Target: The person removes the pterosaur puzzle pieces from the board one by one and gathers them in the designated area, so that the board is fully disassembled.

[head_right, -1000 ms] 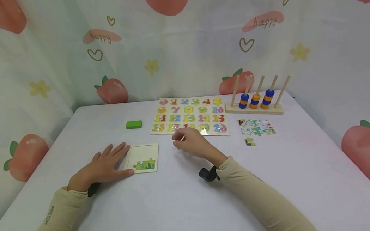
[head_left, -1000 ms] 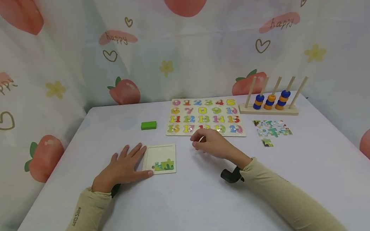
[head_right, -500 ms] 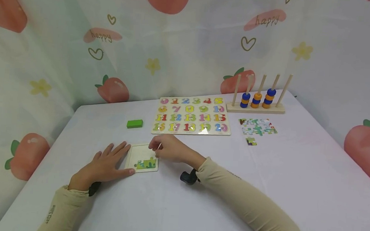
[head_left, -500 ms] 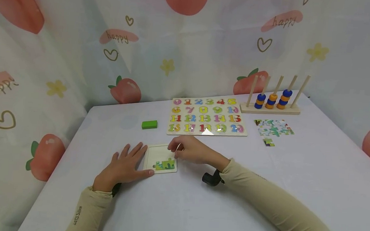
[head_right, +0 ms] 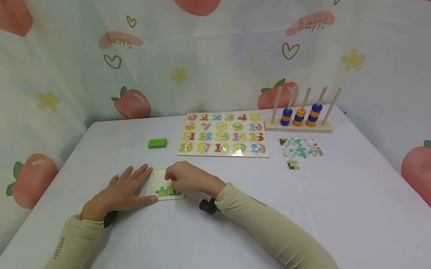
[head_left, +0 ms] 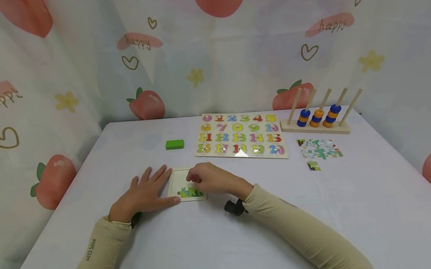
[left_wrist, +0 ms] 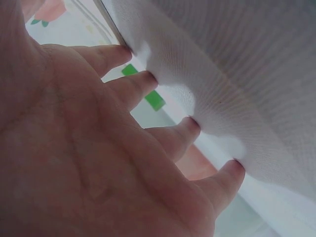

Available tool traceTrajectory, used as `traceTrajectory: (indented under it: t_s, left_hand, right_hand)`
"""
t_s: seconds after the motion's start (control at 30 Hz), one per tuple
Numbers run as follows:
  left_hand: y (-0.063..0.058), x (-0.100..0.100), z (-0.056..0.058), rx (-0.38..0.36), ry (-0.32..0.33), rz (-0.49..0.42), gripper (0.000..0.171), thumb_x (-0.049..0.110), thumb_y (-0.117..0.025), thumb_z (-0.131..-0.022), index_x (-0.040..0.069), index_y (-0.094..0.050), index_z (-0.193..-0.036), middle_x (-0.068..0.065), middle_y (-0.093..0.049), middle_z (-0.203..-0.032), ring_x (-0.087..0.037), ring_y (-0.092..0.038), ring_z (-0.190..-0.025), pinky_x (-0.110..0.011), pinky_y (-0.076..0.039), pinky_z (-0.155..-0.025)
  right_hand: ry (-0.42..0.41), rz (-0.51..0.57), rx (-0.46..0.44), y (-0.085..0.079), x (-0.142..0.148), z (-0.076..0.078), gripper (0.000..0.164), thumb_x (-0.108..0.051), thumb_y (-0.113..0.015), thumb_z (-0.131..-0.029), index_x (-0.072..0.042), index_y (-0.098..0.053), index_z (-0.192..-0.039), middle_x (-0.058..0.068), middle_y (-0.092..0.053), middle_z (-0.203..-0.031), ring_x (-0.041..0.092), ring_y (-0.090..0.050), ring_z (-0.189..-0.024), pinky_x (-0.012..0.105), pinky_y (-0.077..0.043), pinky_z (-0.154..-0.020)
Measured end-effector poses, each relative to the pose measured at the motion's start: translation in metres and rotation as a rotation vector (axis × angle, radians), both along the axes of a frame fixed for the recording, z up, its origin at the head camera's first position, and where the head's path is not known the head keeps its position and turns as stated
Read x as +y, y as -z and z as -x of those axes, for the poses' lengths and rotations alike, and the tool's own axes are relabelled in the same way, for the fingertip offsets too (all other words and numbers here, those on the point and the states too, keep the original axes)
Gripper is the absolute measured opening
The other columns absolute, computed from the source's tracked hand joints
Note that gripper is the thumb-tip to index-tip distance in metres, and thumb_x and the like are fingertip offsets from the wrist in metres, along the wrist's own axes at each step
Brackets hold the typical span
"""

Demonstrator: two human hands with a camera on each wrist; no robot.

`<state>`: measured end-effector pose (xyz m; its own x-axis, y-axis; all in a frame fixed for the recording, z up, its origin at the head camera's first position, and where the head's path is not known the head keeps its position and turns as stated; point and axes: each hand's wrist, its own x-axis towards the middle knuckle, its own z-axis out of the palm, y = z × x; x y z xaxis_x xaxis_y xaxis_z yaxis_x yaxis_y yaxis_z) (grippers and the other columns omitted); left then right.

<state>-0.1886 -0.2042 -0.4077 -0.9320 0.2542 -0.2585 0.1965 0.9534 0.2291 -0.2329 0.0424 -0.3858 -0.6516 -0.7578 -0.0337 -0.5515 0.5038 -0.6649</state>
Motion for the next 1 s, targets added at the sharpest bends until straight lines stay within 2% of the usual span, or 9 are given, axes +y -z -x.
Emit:
traceTrajectory:
  t_s: [0.13, 0.3, 0.63, 0.83, 1.0]
  left_hand:
    - [0.0, 0.0, 0.0, -0.003, -0.003, -0.006, 0.105, 0.071, -0.069, -0.093, 0.011, -0.03, -0.17, -0.015, -0.02, -0.177, -0.055, -0.011, -0.158, -0.081, -0.012, -0.117]
    - [0.001, -0.001, 0.001, -0.005, -0.003, -0.013, 0.105, 0.071, -0.069, -0.093, 0.011, -0.03, -0.17, -0.015, -0.02, -0.177, -0.055, -0.011, -0.158, -0.081, -0.012, -0.117]
    - [0.0, -0.001, 0.001, -0.012, -0.005, -0.02, 0.105, 0.07, -0.069, -0.094, 0.011, -0.029, -0.171, -0.015, -0.019, -0.177, -0.055, -0.01, -0.158, -0.081, -0.011, -0.117]
    - [-0.001, 0.0, 0.001, -0.011, -0.008, -0.02, 0.105, 0.07, -0.069, -0.093, 0.011, -0.029, -0.17, -0.015, -0.019, -0.177, -0.055, -0.01, -0.158, -0.081, -0.011, -0.117]
    - [-0.001, -0.001, 0.001, -0.011, -0.003, -0.026, 0.105, 0.069, -0.069, -0.093, 0.01, -0.029, -0.17, -0.015, -0.02, -0.177, -0.056, -0.01, -0.158, -0.082, -0.012, -0.117]
  right_hand:
    - [-0.04, -0.075, 0.031, -0.001, -0.007, -0.001, 0.023, 0.006, -0.069, -0.097, 0.003, -0.078, -0.118, 0.006, -0.066, -0.107, 0.017, -0.059, -0.095, 0.027, -0.052, -0.087]
    - [-0.051, -0.1, 0.057, 0.002, -0.013, -0.002, 0.02, 0.007, -0.07, -0.096, 0.002, -0.08, -0.112, 0.005, -0.064, -0.103, 0.018, -0.055, -0.095, 0.028, -0.049, -0.085]
    - [0.015, -0.088, 0.005, 0.002, -0.018, -0.001, 0.018, 0.01, -0.068, -0.095, 0.001, -0.079, -0.105, 0.007, -0.073, -0.1, 0.018, -0.061, -0.091, 0.033, -0.055, -0.087]
    - [0.04, -0.066, -0.003, 0.001, -0.02, 0.0, 0.011, 0.007, -0.069, -0.096, -0.003, -0.074, -0.097, 0.002, -0.068, -0.09, 0.016, -0.059, -0.085, 0.029, -0.051, -0.078]
    - [0.035, -0.011, -0.009, 0.003, -0.02, 0.0, 0.013, 0.004, -0.07, -0.097, -0.007, -0.07, -0.09, -0.002, -0.063, -0.083, 0.013, -0.056, -0.081, 0.025, -0.046, -0.071]
